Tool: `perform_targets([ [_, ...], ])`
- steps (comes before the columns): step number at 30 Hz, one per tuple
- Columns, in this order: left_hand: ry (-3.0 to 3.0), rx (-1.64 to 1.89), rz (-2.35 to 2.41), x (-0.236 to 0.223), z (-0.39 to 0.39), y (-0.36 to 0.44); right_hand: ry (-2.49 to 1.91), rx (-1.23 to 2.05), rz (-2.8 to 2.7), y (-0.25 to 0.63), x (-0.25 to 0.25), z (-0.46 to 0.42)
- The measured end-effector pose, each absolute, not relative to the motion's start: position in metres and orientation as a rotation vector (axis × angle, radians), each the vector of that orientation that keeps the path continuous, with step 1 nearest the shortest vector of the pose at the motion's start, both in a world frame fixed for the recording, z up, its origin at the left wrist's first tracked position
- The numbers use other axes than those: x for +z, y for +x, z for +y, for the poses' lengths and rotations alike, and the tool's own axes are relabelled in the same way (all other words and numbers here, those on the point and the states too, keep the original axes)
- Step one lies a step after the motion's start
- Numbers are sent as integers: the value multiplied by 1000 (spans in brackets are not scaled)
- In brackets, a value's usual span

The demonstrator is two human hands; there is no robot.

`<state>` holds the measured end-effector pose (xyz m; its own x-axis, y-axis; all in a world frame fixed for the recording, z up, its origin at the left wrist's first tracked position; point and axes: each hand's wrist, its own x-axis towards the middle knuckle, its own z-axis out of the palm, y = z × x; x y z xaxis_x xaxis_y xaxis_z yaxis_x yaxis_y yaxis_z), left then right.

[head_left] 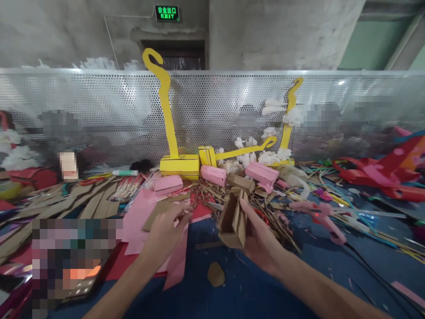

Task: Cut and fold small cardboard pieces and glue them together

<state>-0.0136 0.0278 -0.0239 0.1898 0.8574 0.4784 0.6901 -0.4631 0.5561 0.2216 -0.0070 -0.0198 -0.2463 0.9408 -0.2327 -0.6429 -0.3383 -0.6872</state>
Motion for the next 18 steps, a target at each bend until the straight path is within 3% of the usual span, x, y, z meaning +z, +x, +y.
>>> perform_targets([
  [4,2073,937,1572,-20,18,-8,-818,1865,-563,221,-16,-13],
  [10,1786,1069,1103,-23,11,7,-772,2051,-596,222,-26,-15],
  [18,1413,1096,838,-23,0,16,-575,2224,-920,219,-27,-17],
])
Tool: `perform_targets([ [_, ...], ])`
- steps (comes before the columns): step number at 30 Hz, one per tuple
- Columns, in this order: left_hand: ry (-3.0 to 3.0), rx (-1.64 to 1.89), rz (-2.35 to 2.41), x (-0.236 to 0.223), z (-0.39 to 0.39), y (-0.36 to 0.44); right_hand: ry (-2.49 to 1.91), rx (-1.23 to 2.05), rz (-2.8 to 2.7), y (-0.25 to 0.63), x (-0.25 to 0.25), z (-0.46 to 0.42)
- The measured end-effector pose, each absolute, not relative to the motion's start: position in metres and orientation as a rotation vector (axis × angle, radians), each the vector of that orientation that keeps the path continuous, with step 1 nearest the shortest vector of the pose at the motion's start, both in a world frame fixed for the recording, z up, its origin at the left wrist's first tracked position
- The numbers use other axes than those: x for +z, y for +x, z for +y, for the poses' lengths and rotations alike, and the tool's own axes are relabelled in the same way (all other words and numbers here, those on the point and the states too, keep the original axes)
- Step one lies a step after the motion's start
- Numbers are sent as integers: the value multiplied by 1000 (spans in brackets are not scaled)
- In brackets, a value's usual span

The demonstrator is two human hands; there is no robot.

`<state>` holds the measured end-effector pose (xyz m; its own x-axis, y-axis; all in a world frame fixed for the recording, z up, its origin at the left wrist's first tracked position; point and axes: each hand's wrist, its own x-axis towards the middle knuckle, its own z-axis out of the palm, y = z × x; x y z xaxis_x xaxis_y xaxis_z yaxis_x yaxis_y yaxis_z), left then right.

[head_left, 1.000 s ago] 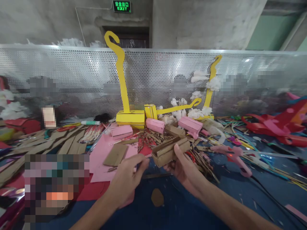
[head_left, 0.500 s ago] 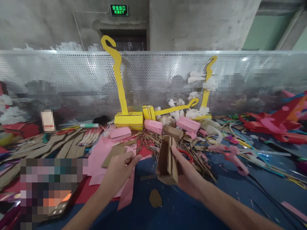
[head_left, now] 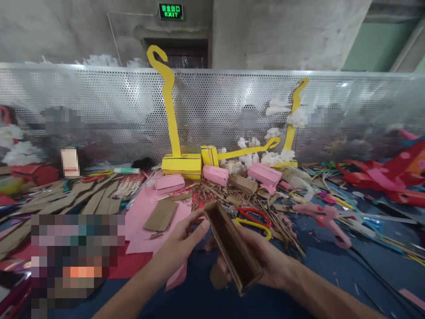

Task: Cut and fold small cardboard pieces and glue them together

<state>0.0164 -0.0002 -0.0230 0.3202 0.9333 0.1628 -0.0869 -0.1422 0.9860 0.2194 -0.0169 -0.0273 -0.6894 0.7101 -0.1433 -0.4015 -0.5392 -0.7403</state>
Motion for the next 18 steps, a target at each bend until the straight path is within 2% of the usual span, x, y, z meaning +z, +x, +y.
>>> perform_targets([
  [12,1043,917,711,-19,-10,26,-650,2341,-1096,220,-23,-25],
  [18,872,849,611,-16,-11,26,-732,2182,-1205,217,-35,-24],
])
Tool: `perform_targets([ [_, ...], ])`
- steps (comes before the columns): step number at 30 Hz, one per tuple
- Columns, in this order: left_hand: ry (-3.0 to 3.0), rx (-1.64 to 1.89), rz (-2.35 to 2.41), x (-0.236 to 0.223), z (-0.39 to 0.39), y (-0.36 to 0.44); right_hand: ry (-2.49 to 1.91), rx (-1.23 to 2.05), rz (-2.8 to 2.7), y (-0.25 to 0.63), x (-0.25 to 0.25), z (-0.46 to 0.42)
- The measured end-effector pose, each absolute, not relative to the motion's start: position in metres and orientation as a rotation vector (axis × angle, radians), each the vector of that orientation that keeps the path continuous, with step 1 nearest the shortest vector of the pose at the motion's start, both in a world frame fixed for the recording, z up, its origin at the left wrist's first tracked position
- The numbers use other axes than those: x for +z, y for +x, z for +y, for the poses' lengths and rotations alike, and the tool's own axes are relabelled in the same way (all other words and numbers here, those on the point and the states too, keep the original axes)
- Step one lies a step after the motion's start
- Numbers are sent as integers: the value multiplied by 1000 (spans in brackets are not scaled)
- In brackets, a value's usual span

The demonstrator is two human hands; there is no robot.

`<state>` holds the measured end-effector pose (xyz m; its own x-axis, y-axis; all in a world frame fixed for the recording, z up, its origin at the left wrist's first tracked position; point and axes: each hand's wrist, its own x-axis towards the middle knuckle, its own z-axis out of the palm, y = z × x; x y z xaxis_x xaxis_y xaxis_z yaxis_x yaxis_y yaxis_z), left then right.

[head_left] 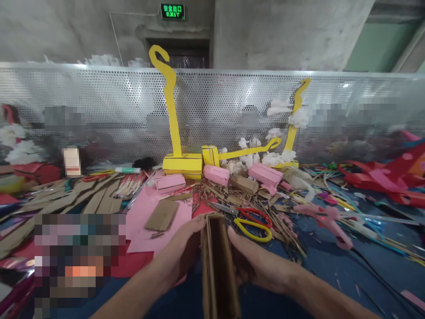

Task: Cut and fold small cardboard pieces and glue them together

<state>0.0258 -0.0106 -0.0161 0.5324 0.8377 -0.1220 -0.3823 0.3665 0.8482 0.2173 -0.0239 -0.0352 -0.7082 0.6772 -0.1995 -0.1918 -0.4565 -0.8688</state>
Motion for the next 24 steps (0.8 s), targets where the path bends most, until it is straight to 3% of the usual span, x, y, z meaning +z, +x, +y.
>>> perform_targets([
  [10,389,930,705,-7,-1,19,-910,1653,-1291,218,-31,-12],
  [24,454,947,534,-26,6,14,-908,1534,-1278,220,-34,-4],
])
